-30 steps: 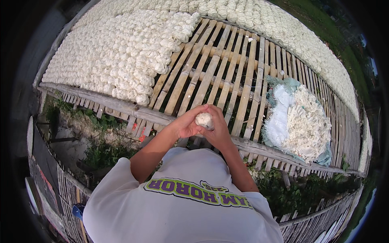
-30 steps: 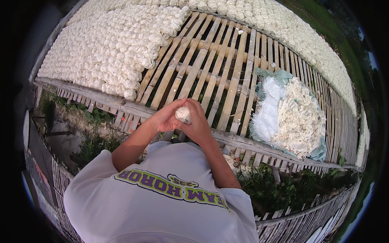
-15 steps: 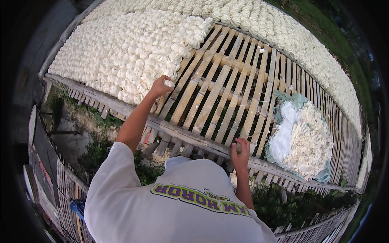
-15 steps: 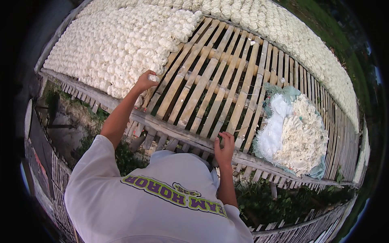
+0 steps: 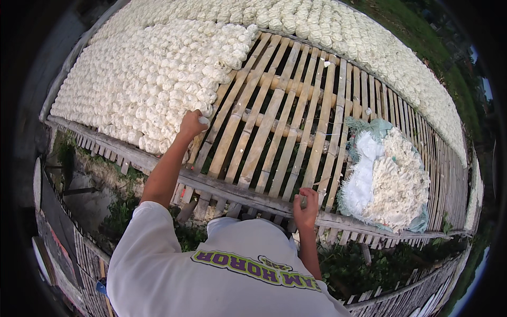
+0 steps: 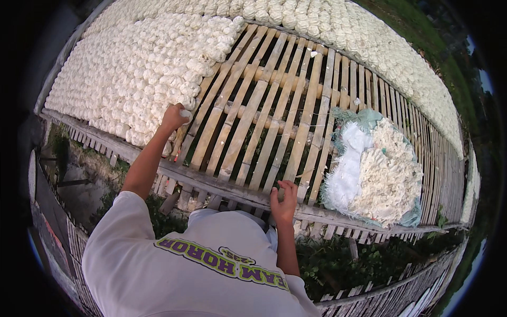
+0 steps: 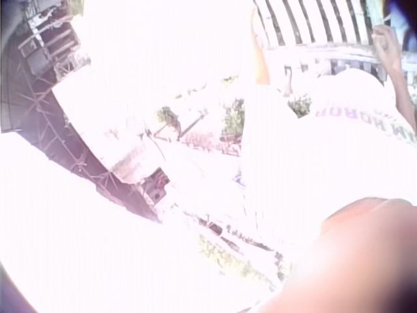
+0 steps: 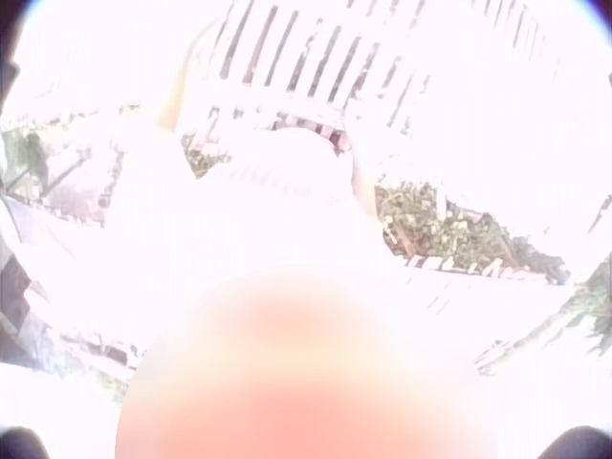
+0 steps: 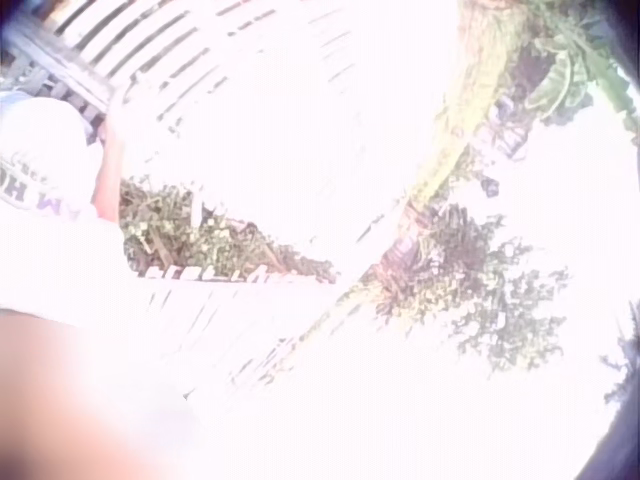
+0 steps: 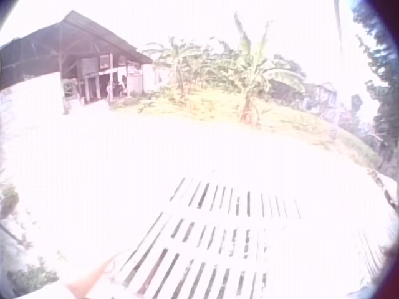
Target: The person repeatedly scoops portions of white dough from a cloth on a bamboo rack, rolls them into balls by hand, and places them in neat rows on the rack. The process is continuous and repetitive throughout the clip.
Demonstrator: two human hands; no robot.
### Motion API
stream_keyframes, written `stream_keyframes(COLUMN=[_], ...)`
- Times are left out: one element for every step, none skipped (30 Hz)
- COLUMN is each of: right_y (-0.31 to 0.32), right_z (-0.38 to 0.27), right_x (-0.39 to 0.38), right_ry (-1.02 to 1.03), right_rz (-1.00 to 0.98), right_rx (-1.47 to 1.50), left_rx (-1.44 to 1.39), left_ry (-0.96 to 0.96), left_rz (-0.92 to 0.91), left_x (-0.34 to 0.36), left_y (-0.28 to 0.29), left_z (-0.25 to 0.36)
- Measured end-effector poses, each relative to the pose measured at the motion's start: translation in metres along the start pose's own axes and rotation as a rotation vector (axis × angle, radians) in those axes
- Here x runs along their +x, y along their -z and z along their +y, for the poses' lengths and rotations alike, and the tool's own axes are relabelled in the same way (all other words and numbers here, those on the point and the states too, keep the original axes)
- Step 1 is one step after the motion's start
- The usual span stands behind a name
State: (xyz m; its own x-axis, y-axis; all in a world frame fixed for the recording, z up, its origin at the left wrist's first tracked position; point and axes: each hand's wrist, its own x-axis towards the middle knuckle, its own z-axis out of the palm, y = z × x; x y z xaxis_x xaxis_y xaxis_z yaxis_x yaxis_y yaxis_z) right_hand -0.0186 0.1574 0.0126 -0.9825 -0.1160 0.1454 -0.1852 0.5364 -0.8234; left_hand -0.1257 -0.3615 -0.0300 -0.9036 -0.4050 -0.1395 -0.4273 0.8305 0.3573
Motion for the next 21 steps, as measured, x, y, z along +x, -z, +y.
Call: stream_keyframes(right_y=[0.0,0.0,0.0,0.0,0.0,0.0,0.001,0.002,0.005,0.009,0.016,0.027,0.039,0.051,0.07,0.093,0.118,0.146,0.174,0.201,0.226], right_z=[-0.001,-0.001,-0.001,-0.002,-0.002,-0.003,-0.003,-0.002,0.0,0.002,0.007,0.015,0.024,0.036,0.051,0.068,0.088,0.109,0.13,0.15,0.168], right_x=[0.001,0.002,0.002,0.002,0.002,0.003,0.002,0.002,0.003,0.005,0.009,0.013,0.019,0.028,0.039,0.048,0.058,0.068,0.078,0.087,0.094], right_ry=[-0.007,-0.015,-0.025,-0.014,-0.007,-0.021,-0.009,-0.016,-0.026,-0.035,-0.038,-0.031,-0.019,0.001,0.013,0.026,0.011,0.005,-0.033,-0.071,-0.133], right_rz=[-0.004,-0.008,-0.019,-0.023,-0.021,0.004,0.001,0.016,0.043,0.054,0.064,0.117,0.162,0.197,0.273,0.333,0.412,0.486,0.541,0.598,0.626], right_rx=[0.013,0.027,0.045,0.043,0.044,0.046,0.055,0.06,0.061,0.069,0.078,0.026,-0.024,-0.07,-0.122,-0.172,-0.258,-0.345,-0.446,-0.545,-0.663], left_rx=[0.012,0.026,0.115,0.207,0.301,0.333,0.349,0.347,0.419,0.529,0.598,0.728,0.747,0.81,0.83,0.799,0.783,0.749,0.664,0.523,0.372], left_ry=[0.006,0.024,0.006,-0.009,-0.04,-0.041,-0.094,-0.199,-0.316,-0.357,-0.321,-0.183,-0.15,-0.136,-0.131,-0.134,-0.08,-0.053,-0.071,-0.15,-0.304], left_rz=[0.008,-0.003,0.048,0.078,0.111,0.146,0.233,0.289,0.343,0.262,0.137,-0.038,-0.071,-0.072,-0.088,-0.042,-0.065,-0.053,-0.014,0.058,0.1], left_x=[-0.002,-0.003,-0.006,-0.008,-0.01,-0.011,-0.014,-0.016,-0.021,-0.024,-0.026,-0.027,-0.026,-0.026,-0.023,-0.024,-0.025,-0.03,-0.039,-0.055,-0.076], left_y=[0.004,0.007,0.008,0.008,0.006,0.003,-0.003,-0.008,-0.015,-0.021,-0.026,-0.031,-0.033,-0.035,-0.034,-0.037,-0.035,-0.036,-0.037,-0.042,-0.045], left_z=[0.001,0.003,0.005,0.007,0.011,0.014,0.017,0.018,0.018,0.018,0.016,0.015,0.014,0.015,0.018,0.025,0.035,0.048,0.066,0.088,0.11])
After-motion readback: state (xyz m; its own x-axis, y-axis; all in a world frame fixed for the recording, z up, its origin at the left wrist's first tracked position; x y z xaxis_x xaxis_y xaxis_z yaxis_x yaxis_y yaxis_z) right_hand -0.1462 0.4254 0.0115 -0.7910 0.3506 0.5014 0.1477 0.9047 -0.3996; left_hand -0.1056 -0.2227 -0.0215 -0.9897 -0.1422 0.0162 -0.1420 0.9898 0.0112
